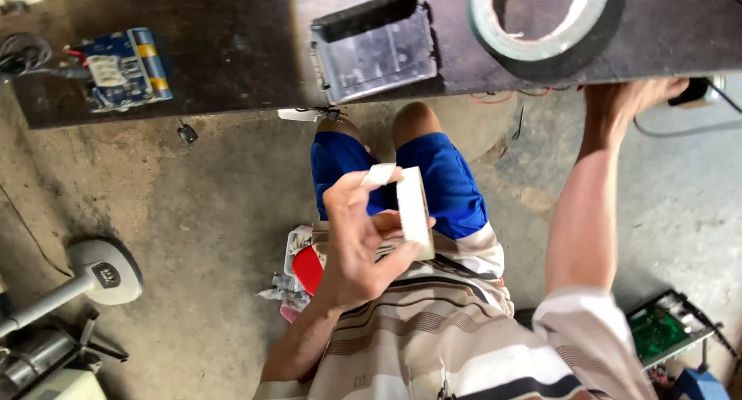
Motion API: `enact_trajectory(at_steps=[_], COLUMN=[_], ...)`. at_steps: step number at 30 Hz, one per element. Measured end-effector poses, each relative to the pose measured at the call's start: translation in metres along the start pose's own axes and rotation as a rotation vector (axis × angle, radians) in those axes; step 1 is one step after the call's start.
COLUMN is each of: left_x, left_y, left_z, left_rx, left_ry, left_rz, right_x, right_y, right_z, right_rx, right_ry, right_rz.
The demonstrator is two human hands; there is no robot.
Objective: Cutting double-sided tape and applying it to a plastic housing to assemble an electronic component.
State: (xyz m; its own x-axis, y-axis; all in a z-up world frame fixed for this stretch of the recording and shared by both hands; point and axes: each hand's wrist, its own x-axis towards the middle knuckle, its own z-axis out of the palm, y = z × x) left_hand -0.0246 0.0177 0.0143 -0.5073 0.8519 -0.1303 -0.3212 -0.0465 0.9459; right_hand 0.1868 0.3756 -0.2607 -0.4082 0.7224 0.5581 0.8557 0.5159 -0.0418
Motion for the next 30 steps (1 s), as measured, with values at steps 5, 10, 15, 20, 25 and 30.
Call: enact_trajectory(at_steps=[5,10,15,20,25,30], left_x=[0.002,0.000,0.003,0.008,0.008,0.017], left_y=[-0.017,-0.047,-0.022,-0.005,-0.006,-0.003], left_z=[0.009,0.036,0.043,0.016,-0.019,-0.048], left_rx=[-0.076,-0.162,-0.142,-0.010,-0.147,-0.431], left_ry=[0.057,0.080,-0.049,-0.001,0.063,-0.258], left_rz=[0.003,0.014,0.060,0.224,0.014,-0.201], right_x=[-0.056,-0.070,-0.025,0.062,0.131,0.138], right_y=[-0.084,-0.136,-0.125,-0.107,-0.117,-0.145], right_z=[-0.147,-0.248,-0.290,-0.287,-0.247,-0.260], right_rx=[0.540,1.324,1.137,0.841,0.323,0.452], right_ry=[-0.273,-0.572,-0.446,-0.159,-0.032,-0.019], right_rz=[0.283,0.030,-0.357,-0.565,-0.807,-0.695])
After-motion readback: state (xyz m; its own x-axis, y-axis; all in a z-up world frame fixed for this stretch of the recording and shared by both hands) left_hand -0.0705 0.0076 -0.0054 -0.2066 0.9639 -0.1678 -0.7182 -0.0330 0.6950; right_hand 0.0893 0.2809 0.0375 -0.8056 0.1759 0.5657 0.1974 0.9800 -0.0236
